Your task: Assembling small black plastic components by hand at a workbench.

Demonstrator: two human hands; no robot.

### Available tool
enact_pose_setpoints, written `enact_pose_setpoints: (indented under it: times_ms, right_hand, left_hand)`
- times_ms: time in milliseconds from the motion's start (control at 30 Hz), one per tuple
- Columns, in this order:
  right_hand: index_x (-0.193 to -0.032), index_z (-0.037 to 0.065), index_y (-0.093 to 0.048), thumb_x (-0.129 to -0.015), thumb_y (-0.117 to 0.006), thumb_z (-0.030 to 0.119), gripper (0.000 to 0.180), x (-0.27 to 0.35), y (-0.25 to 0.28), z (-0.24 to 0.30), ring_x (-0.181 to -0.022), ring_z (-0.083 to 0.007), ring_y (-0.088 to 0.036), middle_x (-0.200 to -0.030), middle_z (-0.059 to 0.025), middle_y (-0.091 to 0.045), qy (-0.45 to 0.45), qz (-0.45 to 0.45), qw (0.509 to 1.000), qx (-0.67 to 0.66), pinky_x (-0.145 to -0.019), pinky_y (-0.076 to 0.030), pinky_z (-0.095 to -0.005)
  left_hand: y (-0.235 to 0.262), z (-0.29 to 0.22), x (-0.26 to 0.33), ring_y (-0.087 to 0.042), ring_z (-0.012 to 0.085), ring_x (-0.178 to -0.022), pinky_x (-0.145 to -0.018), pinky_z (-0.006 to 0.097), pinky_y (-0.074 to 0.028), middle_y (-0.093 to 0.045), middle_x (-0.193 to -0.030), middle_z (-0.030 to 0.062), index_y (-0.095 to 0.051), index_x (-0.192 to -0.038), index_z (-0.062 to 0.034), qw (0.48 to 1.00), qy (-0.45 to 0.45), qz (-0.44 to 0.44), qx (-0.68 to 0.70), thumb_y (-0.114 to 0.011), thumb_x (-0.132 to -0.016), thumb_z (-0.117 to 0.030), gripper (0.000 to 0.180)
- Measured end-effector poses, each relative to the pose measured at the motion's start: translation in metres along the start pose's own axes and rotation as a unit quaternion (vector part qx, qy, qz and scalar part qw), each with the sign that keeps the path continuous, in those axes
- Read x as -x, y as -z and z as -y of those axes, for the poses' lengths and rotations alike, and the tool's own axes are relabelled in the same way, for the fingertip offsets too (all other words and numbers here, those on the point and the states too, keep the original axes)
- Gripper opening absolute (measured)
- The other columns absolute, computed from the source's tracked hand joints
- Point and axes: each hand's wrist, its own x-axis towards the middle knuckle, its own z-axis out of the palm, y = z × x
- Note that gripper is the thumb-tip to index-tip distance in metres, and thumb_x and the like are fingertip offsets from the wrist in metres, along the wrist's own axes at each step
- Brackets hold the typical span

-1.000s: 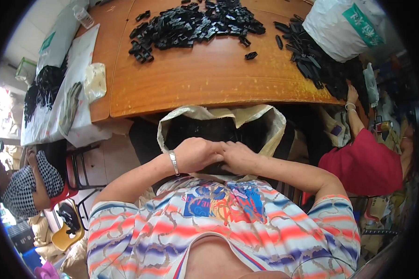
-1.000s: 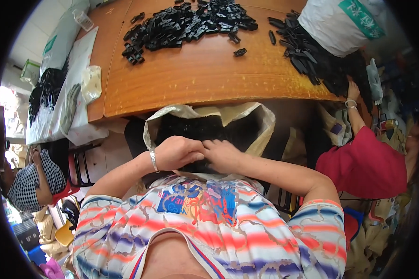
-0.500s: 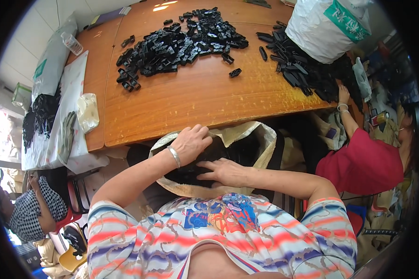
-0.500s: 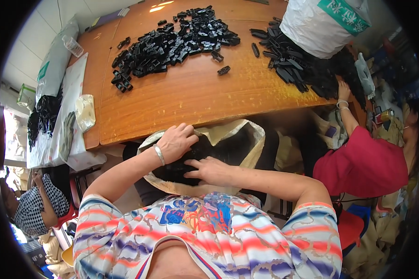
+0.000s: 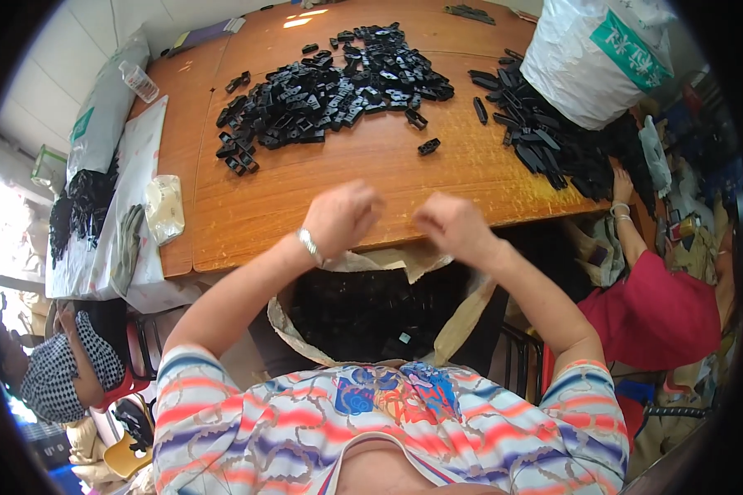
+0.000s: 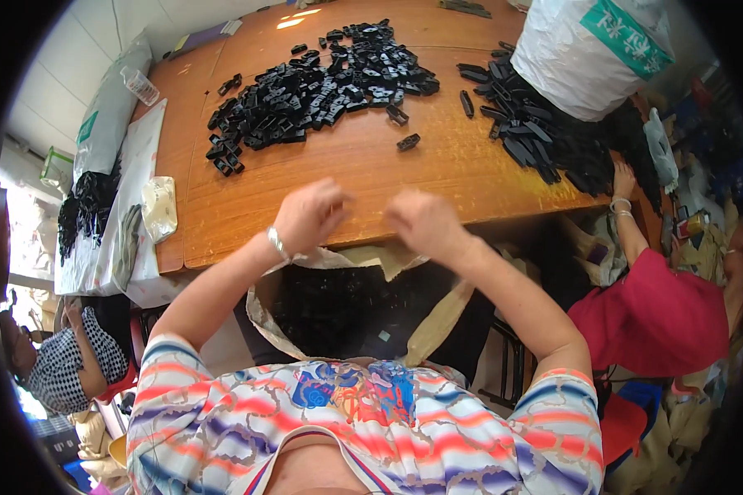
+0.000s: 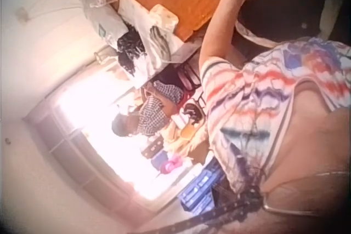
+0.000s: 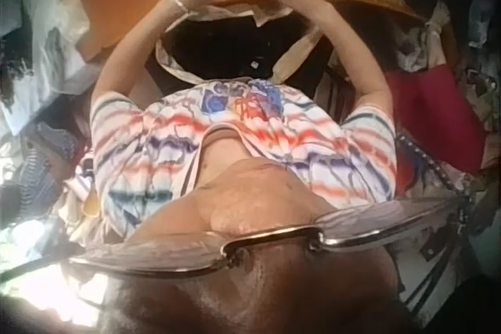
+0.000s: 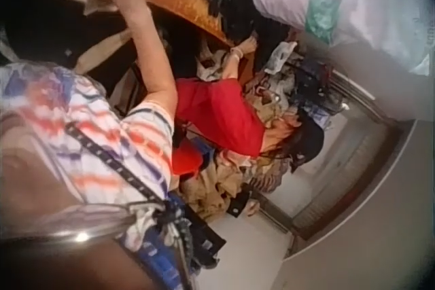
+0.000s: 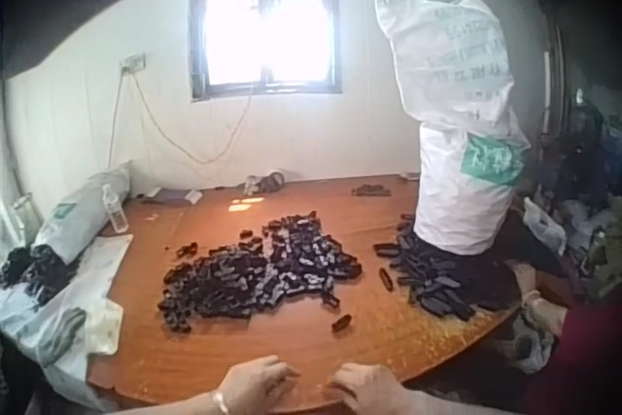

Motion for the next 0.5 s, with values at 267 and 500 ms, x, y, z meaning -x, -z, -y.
enact_pose_setpoints:
  times_ms: [267,500]
  right_hand:
    - [-0.102,0.008,-0.066,-0.078,-0.057,-0.004,0.028,-0.065,-0.009,-0.096,-0.103,-0.0345,-0.058,-0.102,-0.0148,-0.059,-0.113,-0.101,0.974,0.167,-0.083,-0.05,-0.0439]
    - [-0.095,0.006,-0.066,-0.074,-0.072,0.008,0.022,-0.052,-0.008,-0.073,-0.096,-0.035,-0.059,-0.095,-0.0149,-0.059,-0.092,-0.041,0.989,0.113,-0.08,-0.05,-0.0421]
  left_hand:
    - [-0.017,0.079,-0.107,-0.056,0.0303,-0.104,-0.087,0.037,-0.05,-0.056,-0.108,0.0134,-0.06,-0.115,-0.0077,0.958,0.197,-0.121,-0.167,-0.071,-0.082,-0.019,0.037]
    - [-0.035,0.092,-0.099,-0.057,0.0273,-0.094,-0.078,0.036,-0.051,-0.06,-0.094,0.0072,-0.065,-0.094,-0.01,0.957,0.084,-0.14,-0.241,-0.065,-0.077,-0.007,0.017]
